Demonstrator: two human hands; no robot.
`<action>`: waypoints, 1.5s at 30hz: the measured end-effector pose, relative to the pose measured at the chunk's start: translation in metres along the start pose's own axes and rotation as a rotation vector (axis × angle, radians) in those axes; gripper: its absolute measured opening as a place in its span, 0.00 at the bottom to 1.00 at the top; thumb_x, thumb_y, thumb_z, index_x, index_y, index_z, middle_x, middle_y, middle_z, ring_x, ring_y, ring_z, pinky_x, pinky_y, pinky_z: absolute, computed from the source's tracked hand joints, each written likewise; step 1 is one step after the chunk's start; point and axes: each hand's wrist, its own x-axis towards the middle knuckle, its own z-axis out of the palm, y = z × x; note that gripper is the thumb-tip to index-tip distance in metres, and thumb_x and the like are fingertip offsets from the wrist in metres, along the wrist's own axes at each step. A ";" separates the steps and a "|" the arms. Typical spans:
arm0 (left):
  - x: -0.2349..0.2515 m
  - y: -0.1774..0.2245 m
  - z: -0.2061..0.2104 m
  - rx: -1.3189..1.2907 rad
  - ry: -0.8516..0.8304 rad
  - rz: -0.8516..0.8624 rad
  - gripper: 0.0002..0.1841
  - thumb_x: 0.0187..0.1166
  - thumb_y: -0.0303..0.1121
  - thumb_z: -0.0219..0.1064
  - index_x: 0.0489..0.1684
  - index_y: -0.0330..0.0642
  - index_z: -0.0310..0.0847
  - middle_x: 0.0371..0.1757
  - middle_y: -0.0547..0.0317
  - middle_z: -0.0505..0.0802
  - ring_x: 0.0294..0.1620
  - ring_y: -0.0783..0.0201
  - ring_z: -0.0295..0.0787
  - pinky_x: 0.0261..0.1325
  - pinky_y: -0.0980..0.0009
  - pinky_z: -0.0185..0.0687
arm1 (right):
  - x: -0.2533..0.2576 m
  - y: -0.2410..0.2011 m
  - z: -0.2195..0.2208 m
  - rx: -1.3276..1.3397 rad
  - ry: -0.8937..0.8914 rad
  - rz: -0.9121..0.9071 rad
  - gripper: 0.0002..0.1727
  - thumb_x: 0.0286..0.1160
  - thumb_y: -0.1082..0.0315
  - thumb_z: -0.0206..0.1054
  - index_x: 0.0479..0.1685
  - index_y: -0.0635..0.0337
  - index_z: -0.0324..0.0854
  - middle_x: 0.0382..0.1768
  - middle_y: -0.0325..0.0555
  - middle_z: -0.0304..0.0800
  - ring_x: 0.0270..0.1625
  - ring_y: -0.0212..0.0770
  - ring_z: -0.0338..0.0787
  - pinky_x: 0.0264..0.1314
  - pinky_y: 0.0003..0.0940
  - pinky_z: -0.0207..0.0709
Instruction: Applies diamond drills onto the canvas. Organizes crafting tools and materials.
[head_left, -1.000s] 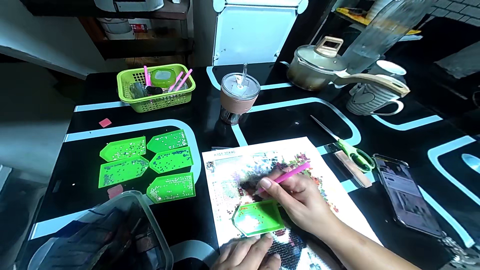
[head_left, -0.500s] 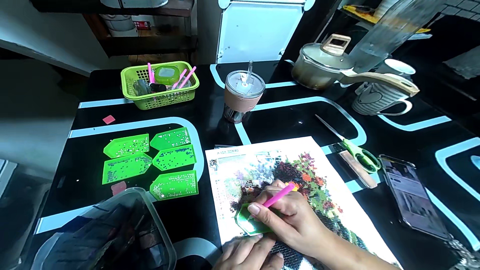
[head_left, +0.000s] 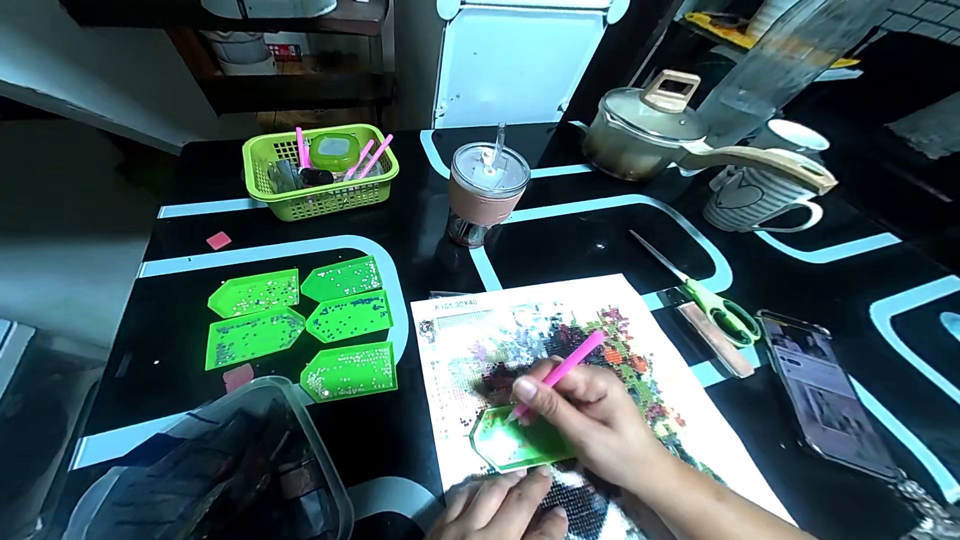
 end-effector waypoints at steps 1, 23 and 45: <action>0.000 0.000 0.000 0.001 -0.004 0.000 0.22 0.78 0.38 0.72 0.70 0.42 0.86 0.80 0.49 0.82 0.79 0.47 0.79 0.79 0.53 0.73 | 0.003 0.000 -0.003 0.027 0.056 0.061 0.14 0.88 0.59 0.62 0.35 0.52 0.88 0.29 0.30 0.92 0.33 0.22 0.90 0.40 0.19 0.85; 0.000 0.000 -0.001 -0.004 -0.020 -0.006 0.22 0.78 0.38 0.71 0.71 0.41 0.85 0.80 0.49 0.82 0.80 0.47 0.79 0.80 0.53 0.72 | 0.009 0.014 -0.002 -0.227 0.124 -0.001 0.15 0.87 0.58 0.62 0.31 0.52 0.85 0.24 0.29 0.87 0.27 0.20 0.85 0.30 0.15 0.80; 0.000 0.000 0.000 -0.016 0.007 0.000 0.22 0.78 0.37 0.71 0.70 0.42 0.86 0.78 0.48 0.84 0.79 0.46 0.80 0.79 0.51 0.73 | 0.000 0.002 0.010 -0.266 -0.032 -0.154 0.18 0.90 0.57 0.60 0.35 0.57 0.88 0.29 0.36 0.91 0.36 0.25 0.86 0.52 0.30 0.72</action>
